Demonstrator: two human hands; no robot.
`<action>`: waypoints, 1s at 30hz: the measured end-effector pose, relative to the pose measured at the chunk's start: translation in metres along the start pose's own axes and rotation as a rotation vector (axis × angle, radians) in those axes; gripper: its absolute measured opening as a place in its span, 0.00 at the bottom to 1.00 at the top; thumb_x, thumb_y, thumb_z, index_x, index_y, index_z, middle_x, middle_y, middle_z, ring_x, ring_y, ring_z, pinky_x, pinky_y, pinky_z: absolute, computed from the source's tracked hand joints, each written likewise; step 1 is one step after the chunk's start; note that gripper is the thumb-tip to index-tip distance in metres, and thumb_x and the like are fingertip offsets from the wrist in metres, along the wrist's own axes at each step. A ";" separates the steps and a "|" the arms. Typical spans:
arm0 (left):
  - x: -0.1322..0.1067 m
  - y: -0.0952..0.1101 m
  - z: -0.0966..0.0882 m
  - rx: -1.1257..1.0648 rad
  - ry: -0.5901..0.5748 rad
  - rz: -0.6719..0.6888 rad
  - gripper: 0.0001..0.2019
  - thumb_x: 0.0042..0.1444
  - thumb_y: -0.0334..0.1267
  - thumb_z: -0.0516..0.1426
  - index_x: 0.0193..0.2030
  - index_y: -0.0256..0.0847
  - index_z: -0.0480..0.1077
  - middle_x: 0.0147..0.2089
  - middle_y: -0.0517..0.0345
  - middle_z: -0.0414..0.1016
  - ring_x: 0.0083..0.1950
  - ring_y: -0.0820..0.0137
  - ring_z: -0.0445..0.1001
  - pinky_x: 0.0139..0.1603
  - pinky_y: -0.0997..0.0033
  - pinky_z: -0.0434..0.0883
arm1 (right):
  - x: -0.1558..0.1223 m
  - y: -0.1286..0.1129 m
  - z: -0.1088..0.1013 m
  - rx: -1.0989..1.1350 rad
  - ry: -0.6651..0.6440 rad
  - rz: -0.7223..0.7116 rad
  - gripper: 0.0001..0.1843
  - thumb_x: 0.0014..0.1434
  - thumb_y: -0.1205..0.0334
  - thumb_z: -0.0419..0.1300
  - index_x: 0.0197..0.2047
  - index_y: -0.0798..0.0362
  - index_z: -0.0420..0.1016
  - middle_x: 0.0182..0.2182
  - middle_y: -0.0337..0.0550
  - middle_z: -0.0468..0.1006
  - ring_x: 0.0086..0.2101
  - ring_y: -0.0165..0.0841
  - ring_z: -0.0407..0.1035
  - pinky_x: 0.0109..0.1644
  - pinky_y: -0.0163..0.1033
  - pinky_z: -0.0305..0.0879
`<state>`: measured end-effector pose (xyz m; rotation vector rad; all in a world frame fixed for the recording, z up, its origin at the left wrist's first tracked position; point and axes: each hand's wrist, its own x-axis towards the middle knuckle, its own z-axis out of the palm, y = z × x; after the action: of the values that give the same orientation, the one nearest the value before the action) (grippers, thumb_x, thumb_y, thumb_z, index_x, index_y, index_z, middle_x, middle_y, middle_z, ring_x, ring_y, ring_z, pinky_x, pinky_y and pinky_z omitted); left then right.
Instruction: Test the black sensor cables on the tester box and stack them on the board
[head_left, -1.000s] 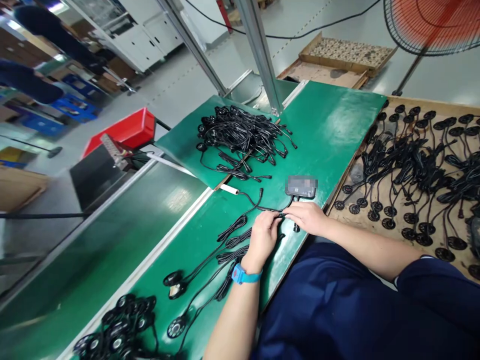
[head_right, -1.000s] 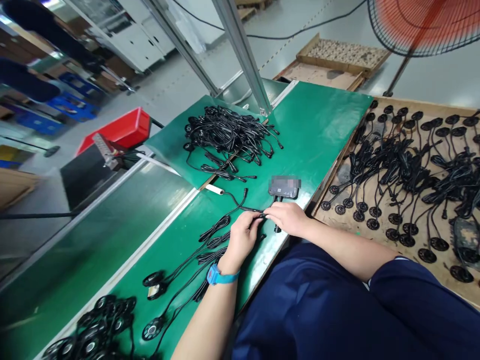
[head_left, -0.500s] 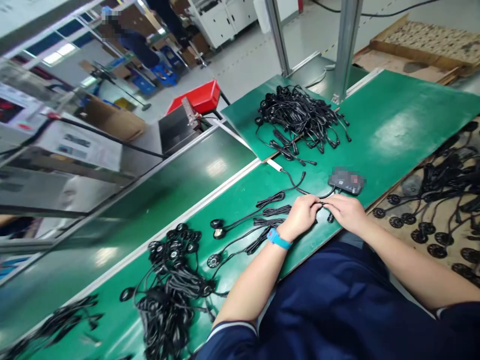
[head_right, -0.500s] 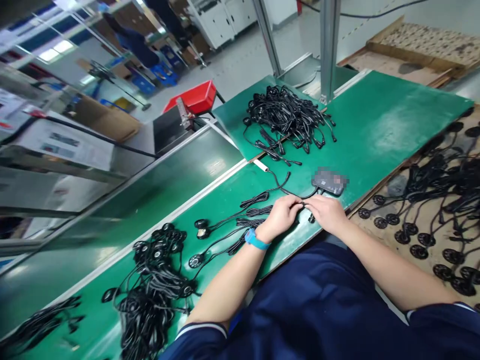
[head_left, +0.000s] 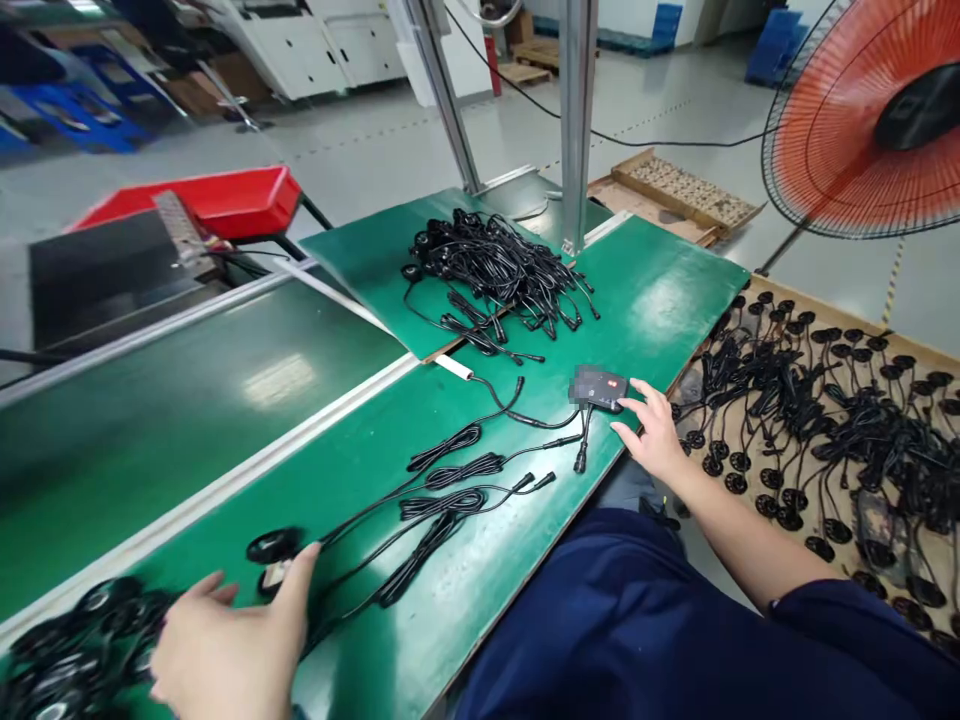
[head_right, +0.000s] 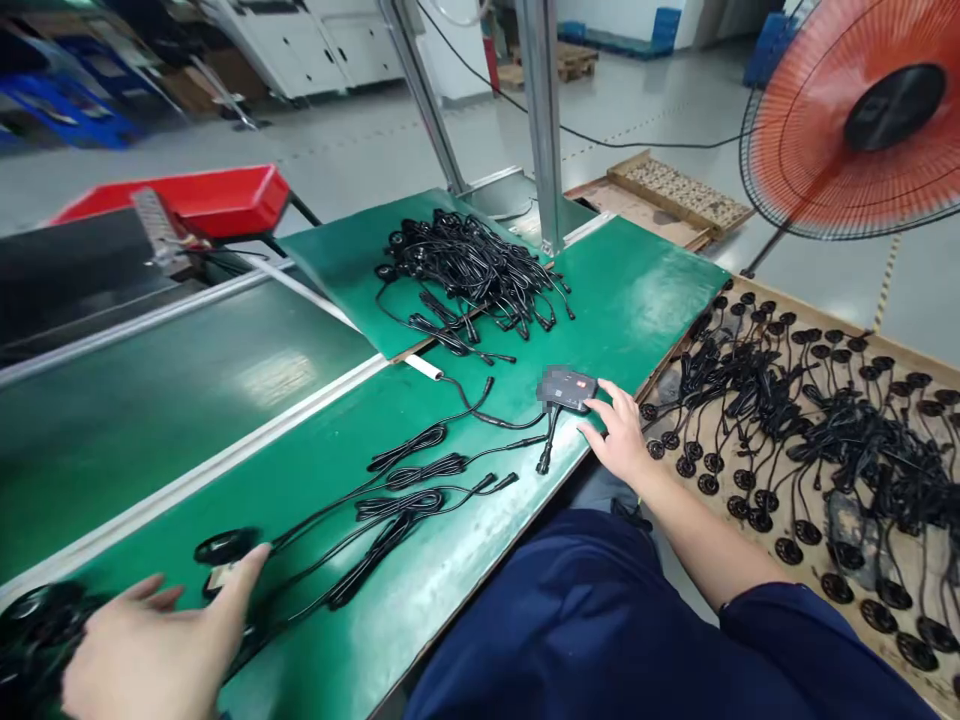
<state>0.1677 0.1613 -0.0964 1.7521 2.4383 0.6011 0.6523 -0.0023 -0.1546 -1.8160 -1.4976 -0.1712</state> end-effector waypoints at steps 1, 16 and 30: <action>0.000 -0.008 0.004 0.007 -0.027 -0.026 0.31 0.38 0.73 0.58 0.46 0.60 0.71 0.39 0.63 0.80 0.52 0.38 0.77 0.55 0.30 0.74 | -0.001 0.002 0.001 -0.017 -0.020 -0.006 0.18 0.67 0.54 0.62 0.57 0.50 0.73 0.67 0.57 0.63 0.64 0.52 0.60 0.65 0.64 0.62; -0.009 -0.023 0.016 -0.193 -0.072 0.089 0.21 0.54 0.53 0.58 0.46 0.38 0.73 0.41 0.46 0.79 0.43 0.56 0.77 0.50 0.55 0.75 | 0.012 0.017 -0.005 -0.144 -0.125 -0.109 0.16 0.69 0.49 0.58 0.53 0.49 0.76 0.67 0.53 0.67 0.64 0.51 0.64 0.66 0.58 0.59; -0.008 -0.033 0.022 -0.224 -0.070 0.113 0.20 0.55 0.52 0.59 0.46 0.40 0.73 0.41 0.49 0.78 0.42 0.58 0.76 0.48 0.58 0.73 | 0.009 0.017 -0.002 -0.099 -0.117 -0.087 0.16 0.69 0.50 0.57 0.54 0.48 0.74 0.66 0.53 0.68 0.65 0.50 0.63 0.67 0.58 0.57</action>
<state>0.1476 0.1511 -0.1298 1.7943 2.1434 0.7769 0.6706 0.0033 -0.1564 -1.8676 -1.6775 -0.1864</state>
